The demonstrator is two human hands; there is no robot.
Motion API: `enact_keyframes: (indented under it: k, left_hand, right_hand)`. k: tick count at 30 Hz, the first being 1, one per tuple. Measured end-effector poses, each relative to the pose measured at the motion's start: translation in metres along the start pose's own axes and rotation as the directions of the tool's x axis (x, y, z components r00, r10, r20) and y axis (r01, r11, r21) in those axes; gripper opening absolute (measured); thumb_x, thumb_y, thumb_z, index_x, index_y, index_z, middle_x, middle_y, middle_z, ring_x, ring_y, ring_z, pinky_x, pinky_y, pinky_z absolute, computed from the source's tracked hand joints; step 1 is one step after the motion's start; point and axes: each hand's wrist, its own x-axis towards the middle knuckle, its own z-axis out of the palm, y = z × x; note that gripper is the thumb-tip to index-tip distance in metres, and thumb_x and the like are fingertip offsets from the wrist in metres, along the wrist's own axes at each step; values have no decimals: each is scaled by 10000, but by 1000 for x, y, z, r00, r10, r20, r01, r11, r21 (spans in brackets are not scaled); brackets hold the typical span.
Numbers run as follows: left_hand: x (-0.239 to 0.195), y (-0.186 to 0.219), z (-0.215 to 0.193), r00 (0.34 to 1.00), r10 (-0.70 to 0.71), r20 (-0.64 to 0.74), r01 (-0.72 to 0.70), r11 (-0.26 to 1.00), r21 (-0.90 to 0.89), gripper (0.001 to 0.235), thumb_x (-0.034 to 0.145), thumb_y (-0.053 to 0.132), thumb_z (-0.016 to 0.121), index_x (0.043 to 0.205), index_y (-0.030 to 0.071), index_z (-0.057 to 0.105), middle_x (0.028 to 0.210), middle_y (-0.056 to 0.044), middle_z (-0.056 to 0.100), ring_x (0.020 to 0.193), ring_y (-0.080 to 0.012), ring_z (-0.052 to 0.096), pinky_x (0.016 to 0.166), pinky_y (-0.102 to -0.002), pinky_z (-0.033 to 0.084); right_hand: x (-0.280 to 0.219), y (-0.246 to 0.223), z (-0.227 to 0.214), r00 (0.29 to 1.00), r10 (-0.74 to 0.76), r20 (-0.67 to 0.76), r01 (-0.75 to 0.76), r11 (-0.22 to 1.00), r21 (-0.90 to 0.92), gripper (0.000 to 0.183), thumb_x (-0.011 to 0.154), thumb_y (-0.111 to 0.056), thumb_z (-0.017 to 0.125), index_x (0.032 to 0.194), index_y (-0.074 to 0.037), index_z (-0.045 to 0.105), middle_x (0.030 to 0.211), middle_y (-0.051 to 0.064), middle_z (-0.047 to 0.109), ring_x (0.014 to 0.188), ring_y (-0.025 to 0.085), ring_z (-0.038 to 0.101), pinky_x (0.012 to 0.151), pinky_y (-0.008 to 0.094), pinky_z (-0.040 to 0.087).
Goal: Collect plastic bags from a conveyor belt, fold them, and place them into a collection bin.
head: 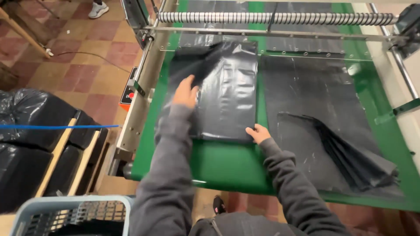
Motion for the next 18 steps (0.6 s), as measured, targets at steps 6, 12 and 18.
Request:
enact_keyframes:
  k: [6,12,18]
  left_hand:
    - [-148,-146,-18,675,-696,-244,701,502,507,733,961,623,583,1488,123,478,1459,-130,553,1354,-366,498,1063,-544,511]
    - [-230,-187,-25,565,-824,28,743,523,418,439,829,679,659,1052,304,706,1071,24,780,1108,-301,698,934,-489,578]
    - [-136,-143,-18,533,-836,128,745,536,397,639,878,734,584,1207,197,696,1246,-100,735,1230,-322,655,1060,-474,513]
  right_hand:
    - [-4,-22,4,983,-118,-139,39,880,-473,381,822,-447,810,1137,-234,775,879,65,782,942,219,746,853,412,601]
    - [-67,-35,-42,1000,18,15,-6,805,-593,404,775,-387,824,1130,-203,768,850,82,801,943,231,755,906,419,578]
    - [-2,-82,-52,994,106,13,-90,896,-435,603,856,-388,846,1265,-12,611,700,215,677,463,270,679,440,347,569]
